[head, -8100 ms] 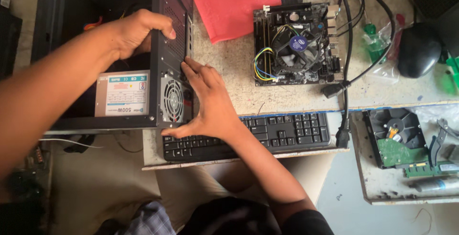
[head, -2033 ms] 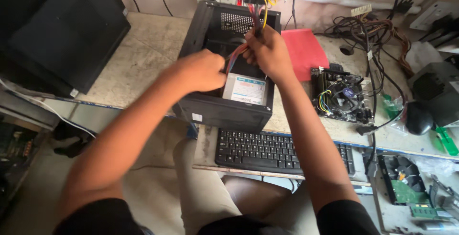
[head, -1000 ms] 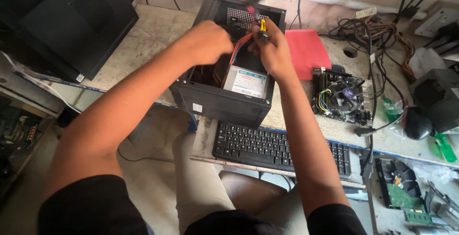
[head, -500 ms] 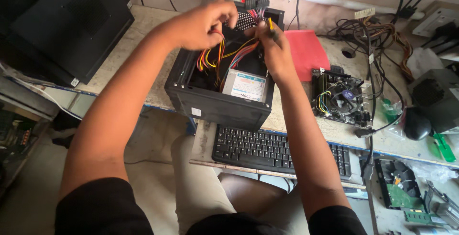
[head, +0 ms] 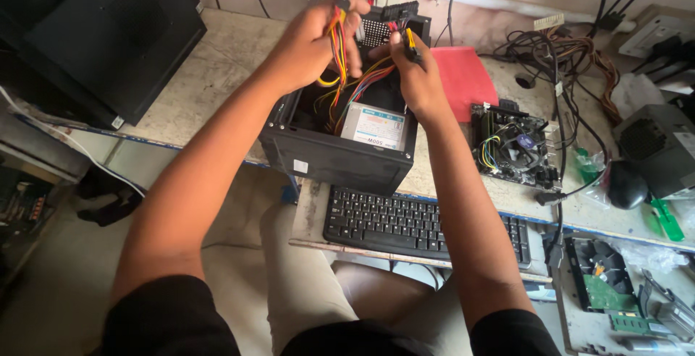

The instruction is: The person removes a motherboard from a red foam pad, places it into a computer case, and connects several power and front-panel cables to the motherboard. The person handles the case, motherboard, and cables throughout the clip.

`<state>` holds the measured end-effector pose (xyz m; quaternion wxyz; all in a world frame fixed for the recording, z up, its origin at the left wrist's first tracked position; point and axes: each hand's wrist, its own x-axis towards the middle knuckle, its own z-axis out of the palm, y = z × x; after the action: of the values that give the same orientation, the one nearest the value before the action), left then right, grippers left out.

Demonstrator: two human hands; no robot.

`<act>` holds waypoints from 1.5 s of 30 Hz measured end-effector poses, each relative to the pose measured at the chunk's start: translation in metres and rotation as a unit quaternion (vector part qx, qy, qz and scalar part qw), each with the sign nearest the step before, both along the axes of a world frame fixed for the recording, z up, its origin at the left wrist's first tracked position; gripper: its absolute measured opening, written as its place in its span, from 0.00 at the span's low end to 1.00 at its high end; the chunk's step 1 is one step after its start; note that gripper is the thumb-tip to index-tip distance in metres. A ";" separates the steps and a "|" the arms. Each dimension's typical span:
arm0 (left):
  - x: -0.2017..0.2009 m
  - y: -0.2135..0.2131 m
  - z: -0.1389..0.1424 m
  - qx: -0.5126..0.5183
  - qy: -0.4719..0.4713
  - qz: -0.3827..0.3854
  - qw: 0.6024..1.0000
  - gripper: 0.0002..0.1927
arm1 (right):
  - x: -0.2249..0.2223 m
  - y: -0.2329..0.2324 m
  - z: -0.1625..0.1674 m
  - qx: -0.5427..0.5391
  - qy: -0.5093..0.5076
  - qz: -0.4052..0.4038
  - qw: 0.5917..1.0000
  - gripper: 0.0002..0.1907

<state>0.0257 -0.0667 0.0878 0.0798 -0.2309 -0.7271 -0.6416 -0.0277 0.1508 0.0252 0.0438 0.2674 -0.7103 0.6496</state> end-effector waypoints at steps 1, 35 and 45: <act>0.010 -0.003 0.006 -0.007 0.033 -0.011 0.999 0.13 | -0.002 0.000 -0.002 -0.011 -0.007 0.010 1.000 0.23; -0.044 0.036 0.023 -0.620 0.157 0.057 0.767 0.18 | 0.182 -0.136 -0.042 0.349 0.631 -0.005 0.693 0.21; -0.136 0.064 -0.078 -0.756 0.215 -0.012 0.618 0.32 | 0.193 0.008 -0.053 0.205 0.558 0.061 0.802 0.13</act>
<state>-0.1102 -0.0026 0.0095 0.0241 -0.3497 -0.9147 0.2014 0.1650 0.1585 -0.0277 0.3371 0.6291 -0.6618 0.2292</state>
